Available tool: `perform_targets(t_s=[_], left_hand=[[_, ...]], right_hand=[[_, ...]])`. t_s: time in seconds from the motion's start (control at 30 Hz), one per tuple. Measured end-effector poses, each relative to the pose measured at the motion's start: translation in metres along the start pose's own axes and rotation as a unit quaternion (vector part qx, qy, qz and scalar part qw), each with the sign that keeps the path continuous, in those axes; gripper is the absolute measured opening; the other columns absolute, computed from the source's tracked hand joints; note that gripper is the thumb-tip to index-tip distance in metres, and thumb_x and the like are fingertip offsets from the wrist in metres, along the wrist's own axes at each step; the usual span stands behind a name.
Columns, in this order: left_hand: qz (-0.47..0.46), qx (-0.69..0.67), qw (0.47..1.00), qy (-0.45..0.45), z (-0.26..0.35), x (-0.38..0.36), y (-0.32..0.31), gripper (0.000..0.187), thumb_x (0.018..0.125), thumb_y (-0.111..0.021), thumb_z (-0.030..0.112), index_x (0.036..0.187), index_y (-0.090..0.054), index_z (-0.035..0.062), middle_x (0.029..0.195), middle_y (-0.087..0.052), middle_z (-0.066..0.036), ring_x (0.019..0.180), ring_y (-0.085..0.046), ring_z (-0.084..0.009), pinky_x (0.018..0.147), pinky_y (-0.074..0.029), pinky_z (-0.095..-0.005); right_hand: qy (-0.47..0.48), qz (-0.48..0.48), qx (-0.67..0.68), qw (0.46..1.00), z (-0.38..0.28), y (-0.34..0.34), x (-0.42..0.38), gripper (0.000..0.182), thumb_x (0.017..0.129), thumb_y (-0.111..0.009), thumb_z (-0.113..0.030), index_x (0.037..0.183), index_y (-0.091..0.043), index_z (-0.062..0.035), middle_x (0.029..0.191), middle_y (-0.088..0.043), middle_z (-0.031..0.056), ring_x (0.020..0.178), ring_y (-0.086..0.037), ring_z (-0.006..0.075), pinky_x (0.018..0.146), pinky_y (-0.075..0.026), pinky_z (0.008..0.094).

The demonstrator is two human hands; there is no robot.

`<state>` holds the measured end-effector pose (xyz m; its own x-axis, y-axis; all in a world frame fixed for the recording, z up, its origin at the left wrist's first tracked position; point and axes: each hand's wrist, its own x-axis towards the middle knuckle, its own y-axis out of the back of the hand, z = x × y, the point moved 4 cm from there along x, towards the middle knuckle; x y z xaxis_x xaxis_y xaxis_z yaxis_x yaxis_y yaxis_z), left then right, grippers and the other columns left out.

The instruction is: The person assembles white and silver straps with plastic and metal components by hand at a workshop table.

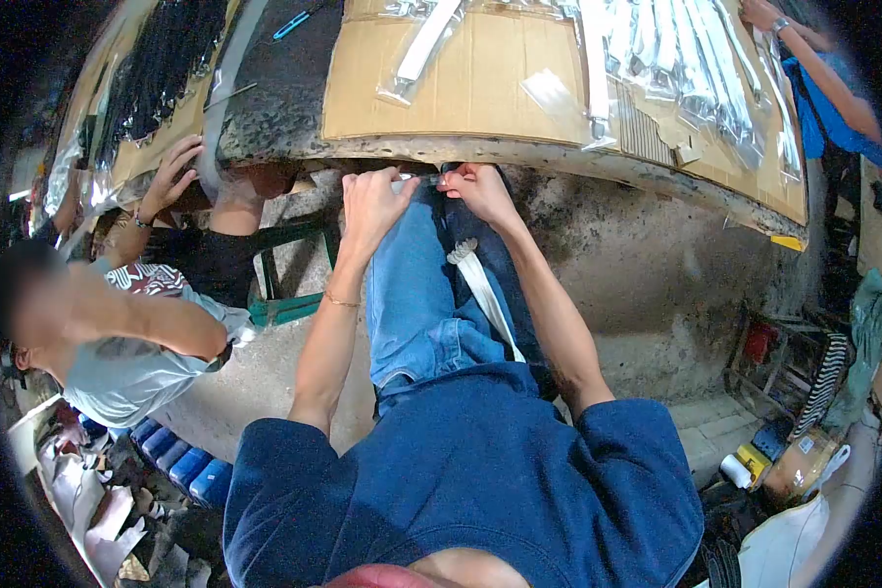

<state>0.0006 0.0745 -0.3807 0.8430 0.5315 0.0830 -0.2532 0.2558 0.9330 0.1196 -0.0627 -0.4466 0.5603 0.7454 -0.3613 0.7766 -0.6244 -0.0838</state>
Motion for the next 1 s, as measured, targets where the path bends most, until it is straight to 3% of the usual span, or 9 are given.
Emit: perform_targets(t_s=[0.17, 0.37, 0.43, 0.47, 0.57, 0.63, 0.73, 0.83, 1.0], left_hand=[[-0.028, 0.013, 0.999, 0.011, 0.001, -0.003, -0.005, 0.033, 0.081, -0.068, 0.037, 0.084, -0.073, 0.0052, 0.080, -0.070, -0.016, 0.076, -0.067, -0.0327, 0.078, -0.040, -0.0415], [-0.064, 0.018, 0.998, -0.013, -0.015, -0.006, -0.009, 0.031, 0.084, -0.066, 0.028, 0.108, -0.066, 0.0079, 0.083, -0.069, -0.019, 0.077, -0.067, -0.0354, 0.073, -0.047, -0.0457], [-0.067, -0.082, 0.994, -0.007, -0.023, -0.007, -0.010, 0.035, 0.086, -0.065, 0.022, 0.118, -0.061, 0.0086, 0.084, -0.069, -0.020, 0.077, -0.067, -0.0354, 0.070, -0.051, -0.0429], [-0.065, -0.081, 0.995, -0.007, -0.024, -0.009, -0.009, 0.035, 0.086, -0.065, 0.022, 0.118, -0.061, 0.0086, 0.084, -0.069, -0.020, 0.077, -0.067, -0.0354, 0.070, -0.051, -0.0429], [-0.052, -0.229, 0.971, 0.054, -0.020, -0.026, 0.008, 0.034, 0.087, -0.065, 0.018, 0.119, -0.060, 0.0057, 0.079, -0.069, -0.018, 0.071, -0.068, -0.0259, 0.067, -0.051, -0.0357], [-0.090, -0.349, 0.925, 0.122, -0.014, -0.040, 0.023, 0.031, 0.089, -0.065, 0.013, 0.117, -0.059, 0.0036, 0.074, -0.068, -0.011, 0.067, -0.063, -0.0135, 0.065, -0.050, -0.0294], [-0.072, -0.414, 0.896, 0.143, -0.008, -0.061, 0.039, 0.028, 0.090, -0.064, 0.010, 0.116, -0.058, 0.0024, 0.071, -0.066, -0.006, 0.067, -0.059, -0.0072, 0.065, -0.048, -0.0253], [-0.028, -0.440, 0.885, 0.153, -0.001, -0.075, 0.054, 0.028, 0.090, -0.064, 0.008, 0.117, -0.058, 0.0021, 0.072, -0.065, -0.004, 0.068, -0.060, -0.0083, 0.065, -0.049, -0.0244], [0.044, -0.351, 0.930, 0.097, 0.014, -0.083, 0.068, 0.026, 0.089, -0.066, 0.008, 0.114, -0.059, 0.0015, 0.083, -0.068, -0.012, 0.076, -0.066, -0.0153, 0.069, -0.051, -0.0268]], right_hand=[[0.019, 0.029, -0.020, 0.999, 0.018, 0.001, 0.008, 0.018, 0.090, -0.058, -0.009, 0.098, -0.064, 0.0066, 0.090, -0.069, 0.0126, 0.083, -0.069, 0.0191, 0.073, -0.055, 0.0294], [-0.022, 0.040, 0.014, 0.999, 0.016, 0.006, 0.000, 0.020, 0.089, -0.061, -0.007, 0.105, -0.062, 0.0044, 0.090, -0.068, 0.0116, 0.083, -0.068, 0.0174, 0.074, -0.054, 0.0291], [0.016, 0.019, -0.038, 0.999, 0.001, 0.004, -0.017, 0.022, 0.089, -0.061, -0.007, 0.109, -0.061, 0.0020, 0.090, -0.068, 0.0111, 0.084, -0.067, 0.0158, 0.074, -0.054, 0.0283], [0.054, -0.003, -0.091, 0.994, -0.006, -0.001, -0.028, 0.025, 0.089, -0.062, -0.007, 0.113, -0.060, -0.0005, 0.091, -0.068, 0.0105, 0.085, -0.066, 0.0142, 0.075, -0.053, 0.0275], [0.053, -0.093, -0.016, 0.994, -0.024, -0.021, -0.063, 0.055, 0.088, -0.066, -0.008, 0.136, -0.039, -0.0079, 0.095, -0.067, 0.0098, 0.084, -0.064, 0.0128, 0.077, -0.052, 0.0275], [0.041, -0.069, -0.027, 0.996, -0.043, -0.035, -0.073, 0.061, 0.088, -0.066, -0.005, 0.140, -0.033, -0.0081, 0.100, -0.066, 0.0128, 0.089, -0.064, 0.0146, 0.081, -0.052, 0.0287], [0.063, -0.019, -0.039, 0.997, -0.056, -0.055, -0.079, 0.068, 0.087, -0.066, -0.002, 0.143, -0.027, -0.0077, 0.106, -0.064, 0.0171, 0.093, -0.064, 0.0179, 0.085, -0.052, 0.0303], [0.116, 0.015, -0.029, 0.993, -0.074, -0.070, -0.084, 0.070, 0.085, -0.068, -0.002, 0.142, -0.028, -0.0062, 0.107, -0.064, 0.0191, 0.092, -0.066, 0.0219, 0.085, -0.053, 0.0315], [0.215, 0.078, -0.106, 0.968, -0.100, -0.080, -0.106, 0.067, 0.081, -0.068, 0.003, 0.139, -0.034, -0.0050, 0.102, -0.065, 0.0183, 0.091, -0.067, 0.0224, 0.081, -0.055, 0.0331]])
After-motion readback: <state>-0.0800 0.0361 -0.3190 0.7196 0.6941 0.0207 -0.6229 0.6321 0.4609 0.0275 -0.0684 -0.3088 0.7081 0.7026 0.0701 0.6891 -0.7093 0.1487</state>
